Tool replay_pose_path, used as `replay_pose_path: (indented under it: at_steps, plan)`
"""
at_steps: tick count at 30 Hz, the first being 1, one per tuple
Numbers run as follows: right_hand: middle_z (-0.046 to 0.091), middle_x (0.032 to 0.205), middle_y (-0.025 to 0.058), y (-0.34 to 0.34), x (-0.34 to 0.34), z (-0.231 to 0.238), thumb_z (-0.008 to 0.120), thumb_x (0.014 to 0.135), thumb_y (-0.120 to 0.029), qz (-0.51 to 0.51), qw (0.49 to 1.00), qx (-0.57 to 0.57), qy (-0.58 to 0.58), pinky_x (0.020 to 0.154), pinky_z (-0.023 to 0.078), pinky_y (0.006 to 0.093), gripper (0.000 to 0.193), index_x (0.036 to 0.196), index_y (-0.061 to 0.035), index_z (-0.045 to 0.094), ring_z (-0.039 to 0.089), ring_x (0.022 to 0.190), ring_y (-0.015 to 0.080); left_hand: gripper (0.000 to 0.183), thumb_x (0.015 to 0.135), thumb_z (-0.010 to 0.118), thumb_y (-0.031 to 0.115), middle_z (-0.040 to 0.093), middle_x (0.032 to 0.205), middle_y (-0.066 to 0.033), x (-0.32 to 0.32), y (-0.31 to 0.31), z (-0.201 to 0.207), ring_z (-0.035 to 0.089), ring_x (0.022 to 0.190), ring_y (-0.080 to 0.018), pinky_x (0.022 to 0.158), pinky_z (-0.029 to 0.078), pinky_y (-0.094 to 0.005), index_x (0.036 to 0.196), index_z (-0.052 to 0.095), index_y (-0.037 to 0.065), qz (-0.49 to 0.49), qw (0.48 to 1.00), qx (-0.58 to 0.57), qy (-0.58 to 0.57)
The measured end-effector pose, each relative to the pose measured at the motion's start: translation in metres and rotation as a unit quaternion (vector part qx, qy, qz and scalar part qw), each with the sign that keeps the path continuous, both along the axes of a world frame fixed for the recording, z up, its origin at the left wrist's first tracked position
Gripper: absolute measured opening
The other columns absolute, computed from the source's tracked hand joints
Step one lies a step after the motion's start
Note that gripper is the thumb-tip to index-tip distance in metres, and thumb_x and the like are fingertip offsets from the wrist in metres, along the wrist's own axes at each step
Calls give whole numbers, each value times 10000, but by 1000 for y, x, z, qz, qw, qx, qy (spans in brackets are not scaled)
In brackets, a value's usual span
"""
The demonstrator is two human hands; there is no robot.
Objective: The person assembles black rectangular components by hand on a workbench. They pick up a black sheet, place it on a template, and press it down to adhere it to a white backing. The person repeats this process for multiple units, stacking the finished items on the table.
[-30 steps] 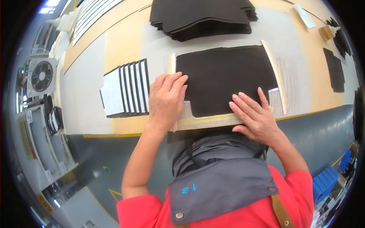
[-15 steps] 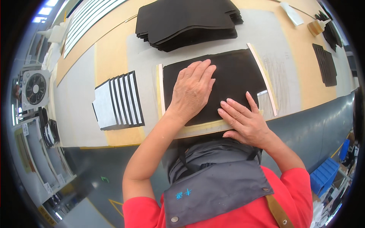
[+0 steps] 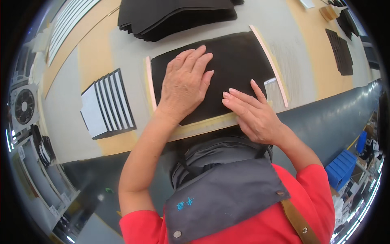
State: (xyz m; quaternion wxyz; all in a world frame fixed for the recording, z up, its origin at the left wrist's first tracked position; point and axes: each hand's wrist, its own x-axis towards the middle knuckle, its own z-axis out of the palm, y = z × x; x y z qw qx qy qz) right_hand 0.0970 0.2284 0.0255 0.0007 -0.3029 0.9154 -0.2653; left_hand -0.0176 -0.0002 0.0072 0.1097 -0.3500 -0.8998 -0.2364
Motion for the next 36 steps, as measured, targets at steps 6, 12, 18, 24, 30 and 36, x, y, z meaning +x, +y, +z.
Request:
replay_pose_path:
  at_steps: [6,12,18,24,30,36]
  plan:
    - [602,1456,95,4,-1,-2,593,832,85,-10,999,-49,-13,1247,225,593,577,1396,-36,585,523,1415,266,632,900,757,405,533,1499,-119,4,-5,5,491,1370,-311,1138,386,-430,1396,573,60,-29,999,-25,-17]
    - [621,1413,78,2,0,-3,618,825,75,-9,999,-39,7,1250,226,595,570,1370,-91,632,537,1394,256,778,858,754,526,493,1525,-150,5,-9,6,449,1412,-322,1171,361,-440,1425,546,36,-48,998,-36,-15]
    - [620,1314,63,2,0,-6,647,817,42,7,999,-20,30,1240,231,616,554,1345,-125,661,563,1332,260,803,854,752,519,477,1536,-171,6,-10,7,432,1427,-338,1190,344,-457,1442,529,19,-57,997,-35,-25]
    - [604,1307,64,1,-2,-3,653,779,33,18,999,-4,41,1232,246,624,580,1334,-134,677,554,1331,278,699,939,706,356,425,1563,-235,30,-7,8,390,1453,-414,1207,315,-512,1493,467,5,-26,998,-34,-45]
    - [611,1296,65,-3,0,-4,645,767,57,4,998,3,57,1229,263,625,564,1299,-122,698,564,1322,284,696,966,674,346,400,1584,-222,68,-9,9,355,1486,-395,1224,288,-528,1525,433,9,44,995,-49,-74]
    - [620,1278,74,-4,0,-2,637,760,64,6,998,12,57,1221,276,633,555,1281,-112,713,576,1309,291,687,998,640,365,383,1607,-211,77,-16,7,337,1503,-408,1217,273,-562,1538,416,5,79,991,-63,-83]
